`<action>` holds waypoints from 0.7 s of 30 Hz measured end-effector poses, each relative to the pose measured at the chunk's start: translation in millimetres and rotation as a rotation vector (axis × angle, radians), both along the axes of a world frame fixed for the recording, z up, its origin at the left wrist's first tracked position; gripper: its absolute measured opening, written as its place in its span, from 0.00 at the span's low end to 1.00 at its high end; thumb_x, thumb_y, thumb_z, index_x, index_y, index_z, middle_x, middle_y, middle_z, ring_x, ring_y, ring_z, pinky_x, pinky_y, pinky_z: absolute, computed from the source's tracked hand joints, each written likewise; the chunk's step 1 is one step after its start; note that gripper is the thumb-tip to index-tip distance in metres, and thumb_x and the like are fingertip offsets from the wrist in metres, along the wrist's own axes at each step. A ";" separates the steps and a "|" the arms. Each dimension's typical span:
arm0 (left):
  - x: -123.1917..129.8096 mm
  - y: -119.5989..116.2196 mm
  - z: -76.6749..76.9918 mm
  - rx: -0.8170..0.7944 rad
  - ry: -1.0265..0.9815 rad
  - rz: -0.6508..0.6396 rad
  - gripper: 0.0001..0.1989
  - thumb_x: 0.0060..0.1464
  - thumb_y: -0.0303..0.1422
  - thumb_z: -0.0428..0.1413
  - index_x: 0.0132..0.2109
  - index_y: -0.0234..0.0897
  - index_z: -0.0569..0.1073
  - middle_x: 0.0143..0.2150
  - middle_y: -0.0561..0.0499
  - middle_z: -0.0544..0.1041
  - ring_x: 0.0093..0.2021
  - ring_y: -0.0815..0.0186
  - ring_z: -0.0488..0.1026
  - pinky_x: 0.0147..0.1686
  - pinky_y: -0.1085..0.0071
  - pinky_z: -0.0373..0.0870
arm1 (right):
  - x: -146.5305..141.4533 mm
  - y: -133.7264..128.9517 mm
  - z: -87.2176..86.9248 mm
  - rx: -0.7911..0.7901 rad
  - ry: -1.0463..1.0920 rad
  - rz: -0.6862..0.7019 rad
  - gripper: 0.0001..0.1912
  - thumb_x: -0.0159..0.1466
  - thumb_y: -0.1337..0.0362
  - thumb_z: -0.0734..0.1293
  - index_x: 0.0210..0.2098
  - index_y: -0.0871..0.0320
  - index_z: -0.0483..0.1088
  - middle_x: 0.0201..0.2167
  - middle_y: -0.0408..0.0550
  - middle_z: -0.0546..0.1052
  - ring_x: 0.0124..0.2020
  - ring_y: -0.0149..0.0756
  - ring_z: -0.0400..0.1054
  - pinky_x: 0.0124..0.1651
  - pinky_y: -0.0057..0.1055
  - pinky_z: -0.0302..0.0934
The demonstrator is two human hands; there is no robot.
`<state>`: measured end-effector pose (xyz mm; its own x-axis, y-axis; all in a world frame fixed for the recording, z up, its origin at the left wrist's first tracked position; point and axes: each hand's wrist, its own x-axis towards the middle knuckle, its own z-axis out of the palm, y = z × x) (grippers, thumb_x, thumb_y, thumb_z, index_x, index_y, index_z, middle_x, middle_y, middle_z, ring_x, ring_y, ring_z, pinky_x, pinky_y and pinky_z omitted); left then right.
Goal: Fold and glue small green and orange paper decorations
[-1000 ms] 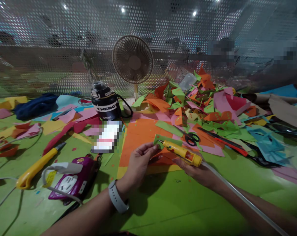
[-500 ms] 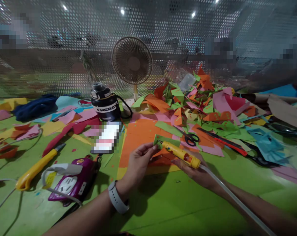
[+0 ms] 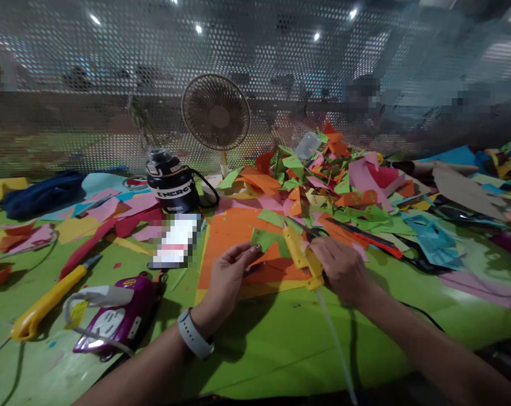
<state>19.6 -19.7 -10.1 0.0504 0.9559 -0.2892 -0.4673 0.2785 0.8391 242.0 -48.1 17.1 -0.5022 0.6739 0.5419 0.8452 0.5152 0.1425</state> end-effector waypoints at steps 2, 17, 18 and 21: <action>-1.7 2.2 3.5 0.015 -0.050 0.031 0.13 0.36 0.30 0.70 0.32 0.34 0.77 0.31 0.49 0.81 0.34 0.64 0.79 0.38 0.68 0.75 | 13.8 2.4 8.7 -0.064 0.085 -0.077 0.11 0.64 0.64 0.57 0.42 0.60 0.67 0.39 0.59 0.74 0.40 0.47 0.68 0.37 0.36 0.59; -15.3 17.3 15.3 0.009 -0.200 0.188 0.04 0.48 0.21 0.61 0.32 0.33 0.75 0.31 0.50 0.80 0.35 0.66 0.79 0.37 0.74 0.74 | 107.7 17.1 -5.2 -0.631 0.144 -0.328 0.21 0.52 0.62 0.66 0.45 0.61 0.71 0.44 0.57 0.74 0.46 0.48 0.69 0.48 0.41 0.63; -15.7 18.0 14.7 0.011 -0.201 0.192 0.04 0.48 0.21 0.60 0.32 0.33 0.75 0.31 0.50 0.80 0.35 0.67 0.79 0.37 0.74 0.74 | 111.1 17.5 -3.8 -0.629 0.139 -0.313 0.21 0.52 0.63 0.66 0.45 0.61 0.71 0.45 0.57 0.74 0.48 0.48 0.68 0.50 0.42 0.62; -16.5 20.2 13.6 0.014 -0.192 0.196 0.04 0.49 0.21 0.60 0.32 0.32 0.75 0.31 0.49 0.80 0.34 0.67 0.79 0.36 0.75 0.74 | 120.5 17.5 -3.6 -0.569 0.157 -0.317 0.20 0.54 0.61 0.66 0.46 0.59 0.72 0.47 0.56 0.74 0.49 0.49 0.68 0.51 0.43 0.62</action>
